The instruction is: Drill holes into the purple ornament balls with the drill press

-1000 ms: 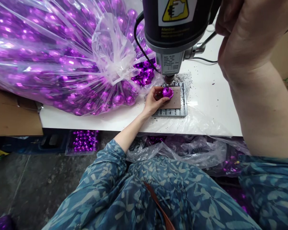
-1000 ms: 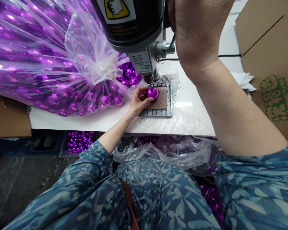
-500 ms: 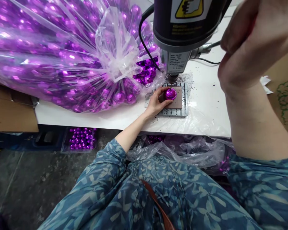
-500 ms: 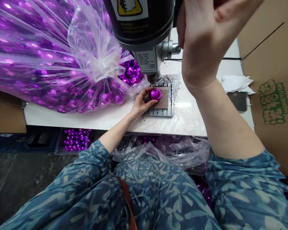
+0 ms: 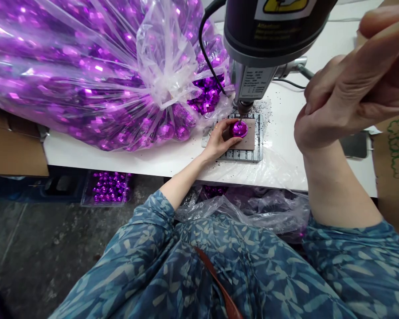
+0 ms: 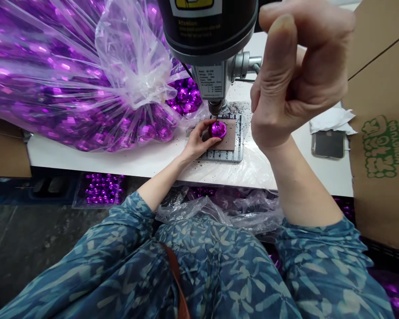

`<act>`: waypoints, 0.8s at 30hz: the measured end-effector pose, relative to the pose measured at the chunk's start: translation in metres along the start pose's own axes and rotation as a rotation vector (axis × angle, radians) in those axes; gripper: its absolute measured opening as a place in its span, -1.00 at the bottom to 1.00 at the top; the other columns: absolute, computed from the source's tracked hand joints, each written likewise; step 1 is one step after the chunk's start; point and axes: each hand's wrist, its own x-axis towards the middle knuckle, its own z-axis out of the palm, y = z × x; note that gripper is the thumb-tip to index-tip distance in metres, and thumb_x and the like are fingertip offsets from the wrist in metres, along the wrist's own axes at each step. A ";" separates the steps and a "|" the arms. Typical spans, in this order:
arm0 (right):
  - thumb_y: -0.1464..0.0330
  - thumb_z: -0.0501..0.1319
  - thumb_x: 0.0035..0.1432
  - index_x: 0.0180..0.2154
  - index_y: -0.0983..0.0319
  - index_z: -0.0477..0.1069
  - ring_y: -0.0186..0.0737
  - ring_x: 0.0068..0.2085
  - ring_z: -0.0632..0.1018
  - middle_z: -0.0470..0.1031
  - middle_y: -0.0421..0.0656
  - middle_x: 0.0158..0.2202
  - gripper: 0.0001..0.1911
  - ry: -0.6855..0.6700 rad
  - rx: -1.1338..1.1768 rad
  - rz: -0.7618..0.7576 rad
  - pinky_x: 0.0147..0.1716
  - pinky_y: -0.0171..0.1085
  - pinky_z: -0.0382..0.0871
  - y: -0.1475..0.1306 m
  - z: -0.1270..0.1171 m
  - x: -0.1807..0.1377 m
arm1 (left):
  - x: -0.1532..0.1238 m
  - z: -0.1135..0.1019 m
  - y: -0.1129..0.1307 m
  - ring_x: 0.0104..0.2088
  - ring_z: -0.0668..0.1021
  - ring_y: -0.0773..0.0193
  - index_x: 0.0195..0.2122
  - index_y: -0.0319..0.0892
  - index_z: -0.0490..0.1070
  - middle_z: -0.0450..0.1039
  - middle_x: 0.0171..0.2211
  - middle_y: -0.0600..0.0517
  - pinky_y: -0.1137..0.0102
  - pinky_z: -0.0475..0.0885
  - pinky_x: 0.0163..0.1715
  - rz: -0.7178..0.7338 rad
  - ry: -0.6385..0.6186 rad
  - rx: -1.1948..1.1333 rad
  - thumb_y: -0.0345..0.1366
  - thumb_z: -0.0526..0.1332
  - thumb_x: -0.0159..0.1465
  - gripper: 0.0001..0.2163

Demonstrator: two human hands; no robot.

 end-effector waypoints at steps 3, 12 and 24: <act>-0.37 -0.05 0.10 -0.08 0.48 0.47 -0.92 -0.43 0.36 0.47 -0.17 -0.16 0.02 0.034 0.052 0.006 -0.35 -0.61 0.11 0.012 0.000 -0.007 | 0.000 0.000 -0.001 0.34 0.50 -0.14 0.03 -0.03 0.59 0.58 0.13 -0.05 -0.01 0.24 0.50 0.012 -0.009 0.014 -0.09 0.70 0.01 -0.42; -0.12 -0.14 0.37 -0.17 0.40 0.42 -0.84 -0.52 0.29 0.50 -0.16 -0.22 -0.28 -0.072 0.141 -0.135 -0.42 -0.52 0.17 0.050 -0.006 -0.019 | -0.002 0.001 0.002 0.38 0.46 -0.15 0.03 -0.05 0.58 0.56 0.13 -0.08 -0.02 0.22 0.51 -0.028 0.006 -0.016 -0.19 0.68 0.05 -0.46; -0.32 -0.23 0.24 -0.25 0.41 0.43 -0.81 -0.54 0.18 0.31 -0.13 -0.48 -0.07 -0.097 0.036 -0.075 -0.41 -0.50 0.13 0.065 -0.007 -0.027 | -0.003 -0.002 -0.006 0.34 0.50 -0.11 0.10 0.01 0.55 0.54 0.18 -0.08 -0.06 0.29 0.49 0.056 -0.031 0.113 0.05 0.61 0.12 -0.43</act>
